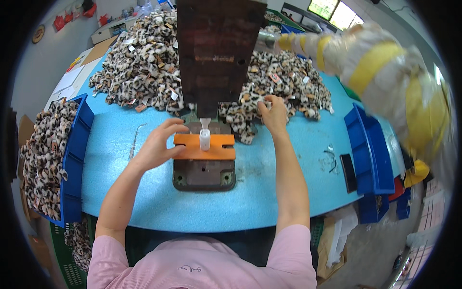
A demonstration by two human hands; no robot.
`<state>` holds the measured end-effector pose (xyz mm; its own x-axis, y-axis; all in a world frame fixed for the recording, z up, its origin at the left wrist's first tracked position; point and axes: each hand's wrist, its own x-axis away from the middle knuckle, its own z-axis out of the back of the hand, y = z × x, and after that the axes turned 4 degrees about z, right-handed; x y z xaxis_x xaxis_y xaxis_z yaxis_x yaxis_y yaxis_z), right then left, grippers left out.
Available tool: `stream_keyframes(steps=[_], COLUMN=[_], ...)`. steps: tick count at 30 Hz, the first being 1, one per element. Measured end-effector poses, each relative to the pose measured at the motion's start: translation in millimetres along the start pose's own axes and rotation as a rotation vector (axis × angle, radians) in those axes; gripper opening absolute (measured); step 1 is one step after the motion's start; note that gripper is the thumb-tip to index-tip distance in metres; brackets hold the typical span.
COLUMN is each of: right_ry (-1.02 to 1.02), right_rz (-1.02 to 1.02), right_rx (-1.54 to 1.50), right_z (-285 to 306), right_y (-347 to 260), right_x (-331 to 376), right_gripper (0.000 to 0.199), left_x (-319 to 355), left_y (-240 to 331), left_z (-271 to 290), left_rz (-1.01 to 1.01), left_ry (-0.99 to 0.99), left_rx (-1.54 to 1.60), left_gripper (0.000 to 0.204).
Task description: Assembling plush toy parts using a manual press machine in a manufacturing facility.
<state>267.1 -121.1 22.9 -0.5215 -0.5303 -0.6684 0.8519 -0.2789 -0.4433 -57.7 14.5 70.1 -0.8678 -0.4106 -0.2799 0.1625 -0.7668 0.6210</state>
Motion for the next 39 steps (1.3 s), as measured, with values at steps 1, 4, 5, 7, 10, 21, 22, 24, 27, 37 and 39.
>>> stream_keyframes(steps=[1, 4, 5, 7, 10, 21, 22, 24, 27, 37, 39], right_ry=[0.063, -0.329, -0.299, -0.225, -0.211, -0.645, -0.690, -0.669, -0.696, -0.779, -0.798], right_rz=[0.191, 0.013, 0.037, 0.085, -0.189, -0.369, -0.341, -0.409, -0.374, -0.786, -0.840], right_rx=[0.094, 0.211, 0.160, 0.017, -0.357, -0.806, -0.867, -0.911, -0.964, -1.656, -1.838], right_z=[-9, -30, -27, -15, 31, 103, 104, 107, 79, 29, 23], right_y=[7, 8, 5, 1, -41, -194, -194, -168, -149, -159, -158], right_x=[-12, -17, -19, -23, -14, 91, 91, 74, 88, 131, 132], right_gripper=[0.028, 0.016, 0.014, 0.012, 0.010, 0.006, 0.007, 0.009, 0.009, 0.009, 0.011], left_x=[-4, 3, 8, 17, 26, 38, 41, 51, 61, 60, 56], left_y=[3, 19, 23, 38, 57, 94, 87, 70, 63, 26, 23], left_z=[-4, -1, 1, 6, -5, -46, -46, -47, -42, -41, -39], left_rz=[-0.003, 0.047, 0.118, 0.070, 0.144, -0.209, -0.214, -0.105, 0.101, 0.297, 0.518], left_ry=[0.000, 0.031, 0.014, 0.014, -0.064, 0.125, 0.124, -0.022, -0.030, -0.016, -0.133], left_rx=[0.008, 0.124, 0.210, 0.349, 0.610, -0.152, -0.072, 0.403, 0.928, 0.649, 0.862], left_gripper=[0.035, 0.028, 0.025, 0.019, 0.026, 0.070, 0.055, 0.039, 0.023, 0.019, 0.018])
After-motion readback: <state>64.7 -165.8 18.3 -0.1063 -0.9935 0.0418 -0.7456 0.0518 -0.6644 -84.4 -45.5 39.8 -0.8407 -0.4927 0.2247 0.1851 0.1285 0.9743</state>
